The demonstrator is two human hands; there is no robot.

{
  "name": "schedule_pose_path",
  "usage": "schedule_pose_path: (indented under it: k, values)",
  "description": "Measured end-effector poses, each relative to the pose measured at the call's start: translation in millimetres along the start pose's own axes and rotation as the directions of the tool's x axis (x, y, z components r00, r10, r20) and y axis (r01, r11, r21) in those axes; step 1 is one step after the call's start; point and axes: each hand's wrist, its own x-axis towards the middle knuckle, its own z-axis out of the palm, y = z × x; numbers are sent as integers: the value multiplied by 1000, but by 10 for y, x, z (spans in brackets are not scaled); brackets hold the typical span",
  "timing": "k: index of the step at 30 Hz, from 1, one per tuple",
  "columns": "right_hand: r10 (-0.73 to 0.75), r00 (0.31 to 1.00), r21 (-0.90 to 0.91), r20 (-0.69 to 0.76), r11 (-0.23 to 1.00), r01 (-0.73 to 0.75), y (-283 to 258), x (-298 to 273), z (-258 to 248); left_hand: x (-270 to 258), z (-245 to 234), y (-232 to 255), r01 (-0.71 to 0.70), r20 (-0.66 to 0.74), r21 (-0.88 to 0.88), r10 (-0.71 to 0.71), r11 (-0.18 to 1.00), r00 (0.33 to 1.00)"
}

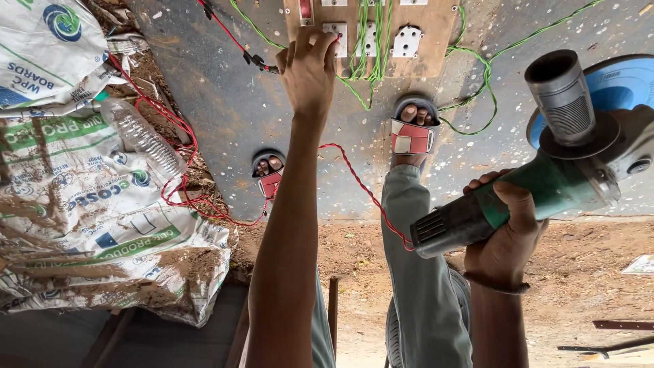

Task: The recorder uses an angle grinder with a sanding pad to polish and smooth wooden beams.

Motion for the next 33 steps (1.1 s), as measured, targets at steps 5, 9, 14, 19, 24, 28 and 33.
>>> schedule_pose_path:
  k: [5,9,14,19,24,28,33]
  values:
    - [-14,1000,-18,23,1000,14,-22,30,-29,38,-53,85,-111,-19,52,112,992,993]
    - [-14,1000,-32,12,999,14,-45,48,-20,117,-41,81,-158,83,75,152,985,985]
    - [-24,1000,-15,5,1000,24,-43,59,-32,229,-113,157,-276,262,181,225,944,939]
    - [-12,999,-19,-40,1000,11,-36,73,9,157,57,64,-82,36,85,79,993,996]
    - [-11,999,-48,-34,999,10,-50,62,-13,70,-14,99,25,-103,-260,-54,965,993]
    - [-25,1000,-61,-18,998,24,-54,88,-50,11,89,63,-88,-90,-112,78,990,993]
    - [-40,999,-63,-16,997,39,-118,125,-34,20,113,43,-154,22,35,154,987,988]
